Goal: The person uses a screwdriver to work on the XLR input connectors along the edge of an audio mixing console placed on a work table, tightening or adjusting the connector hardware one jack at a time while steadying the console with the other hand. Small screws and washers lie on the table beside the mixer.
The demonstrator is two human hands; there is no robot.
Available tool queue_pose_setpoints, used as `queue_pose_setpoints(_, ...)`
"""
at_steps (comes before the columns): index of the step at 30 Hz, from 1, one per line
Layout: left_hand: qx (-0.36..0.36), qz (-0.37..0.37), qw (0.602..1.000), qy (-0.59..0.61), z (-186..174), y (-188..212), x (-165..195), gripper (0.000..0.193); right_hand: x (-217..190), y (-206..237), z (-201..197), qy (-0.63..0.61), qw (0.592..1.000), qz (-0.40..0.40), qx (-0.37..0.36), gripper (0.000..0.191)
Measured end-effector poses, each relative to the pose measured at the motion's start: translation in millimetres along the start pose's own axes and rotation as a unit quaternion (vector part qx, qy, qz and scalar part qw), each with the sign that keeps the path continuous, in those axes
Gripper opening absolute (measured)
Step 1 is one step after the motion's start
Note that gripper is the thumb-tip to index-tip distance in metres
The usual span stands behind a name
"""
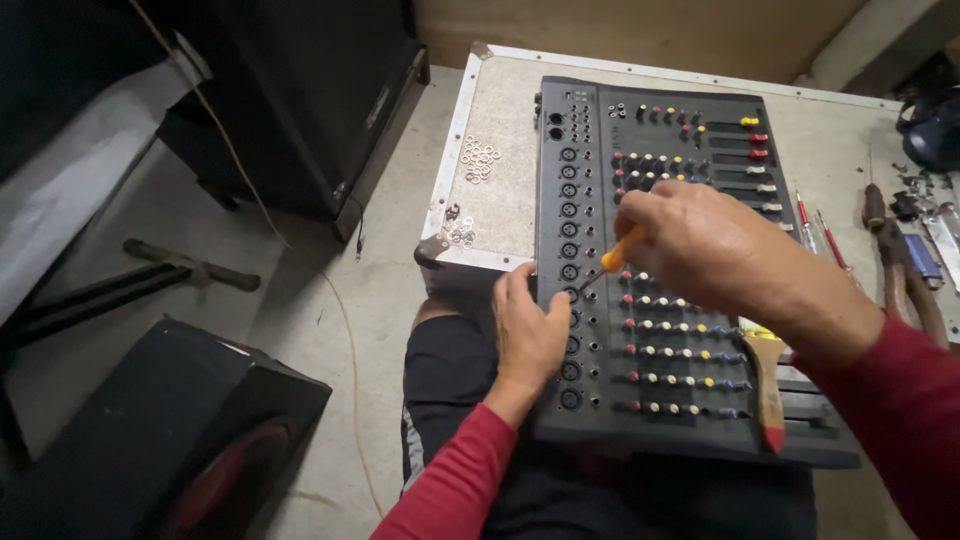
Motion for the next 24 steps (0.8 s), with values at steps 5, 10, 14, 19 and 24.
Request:
queue_pose_setpoints(5, 0.043, 0.130, 0.987, -0.079, -7, 14, 26, 0.031, 4, -2, 9, -0.023, 0.999, -0.001, -0.027, 0.010)
queue_pose_setpoints(10, 0.043, 0.156, 0.983, -0.089, -9, 17, 37, 0.027, -3, -4, 13, -0.029, 0.997, 0.018, -0.069, 0.028)
queue_pose_setpoints(14, 0.044, 0.173, 0.979, -0.102, -8, 20, 42, 0.021, 2, -1, 13, 0.056, 0.982, 0.097, -0.153, 0.035)
queue_pose_setpoints(19, 0.040, 0.179, 0.977, -0.111, -8, 20, 43, 0.016, 0, -4, 11, 0.020, 0.990, 0.081, -0.116, 0.032)
queue_pose_setpoints(24, 0.040, 0.182, 0.976, -0.109, -7, 20, 43, 0.017, 2, -6, 9, -0.012, 0.996, 0.045, -0.082, 0.025)
Point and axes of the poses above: each hand's wrist, its own y-axis away from the middle knuckle, its own z-axis out of the palm, x = y × z, the point moved 7 cm from there along -y, towards the middle knuckle, and after that the axes turned 13 degrees about -z, right-handed, at the moved point
